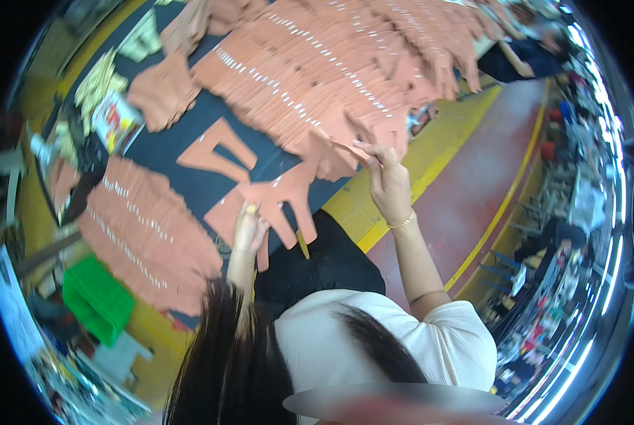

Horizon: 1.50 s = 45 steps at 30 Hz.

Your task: The person repeatedly picks up small pink fabric pieces from a table, aligns them, and stacks them into neat piles. The hands work continuously, moving pieces from scattered positions into organized stacks.

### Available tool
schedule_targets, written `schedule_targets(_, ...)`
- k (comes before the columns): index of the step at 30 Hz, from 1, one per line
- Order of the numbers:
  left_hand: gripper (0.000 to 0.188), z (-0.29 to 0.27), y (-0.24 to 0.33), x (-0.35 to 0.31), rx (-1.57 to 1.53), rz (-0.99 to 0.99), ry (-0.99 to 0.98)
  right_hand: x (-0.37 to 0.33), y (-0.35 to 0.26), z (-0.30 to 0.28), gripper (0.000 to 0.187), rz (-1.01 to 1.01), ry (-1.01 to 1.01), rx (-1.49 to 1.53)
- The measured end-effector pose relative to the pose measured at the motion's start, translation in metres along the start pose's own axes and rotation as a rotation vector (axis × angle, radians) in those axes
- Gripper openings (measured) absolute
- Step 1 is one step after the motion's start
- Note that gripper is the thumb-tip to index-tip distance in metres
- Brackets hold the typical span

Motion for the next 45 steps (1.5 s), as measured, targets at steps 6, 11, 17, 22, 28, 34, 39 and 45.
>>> schedule_targets(6,0.033,-0.018,-0.016,0.027,0.027,0.133,0.090,0.045,-0.005,-0.026,0.008,-0.116,0.296,0.002)
schedule_targets(11,0.032,-0.021,-0.002,0.029,0.002,0.117,0.100,0.050,-0.031,-0.032,0.013,-0.084,0.224,0.184)
schedule_targets(17,0.044,-0.037,0.001,0.029,-0.082,-0.002,0.022,-0.007,-0.025,0.028,0.016,0.431,-0.236,0.684)
schedule_targets(22,0.065,-0.037,0.011,0.031,-0.110,0.017,-0.001,-0.060,0.058,0.150,0.010,0.973,-0.358,0.843)
schedule_targets(28,0.069,-0.024,0.024,0.025,-0.025,0.052,0.011,-0.075,0.109,0.185,0.006,0.994,-0.226,0.721)
schedule_targets(34,0.046,-0.023,0.032,0.020,0.149,0.030,0.058,-0.064,0.100,0.177,0.009,1.063,-0.240,0.713)
schedule_targets(39,0.032,-0.028,0.030,0.025,0.431,0.062,0.114,-0.071,0.103,0.171,0.013,1.153,-0.180,0.700)
schedule_targets(45,0.027,-0.017,0.037,0.022,0.675,0.155,0.134,-0.067,0.095,0.159,0.028,0.991,-0.290,0.505)
Point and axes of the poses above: each hand's wrist, its own x-axis towards the middle knuckle, its own z-axis out of the palm, y = z × x, the point moved 1 cm from there along x, towards the middle knuckle, and after that the axes turned 12 degrees about x, right-handed, at the moved point
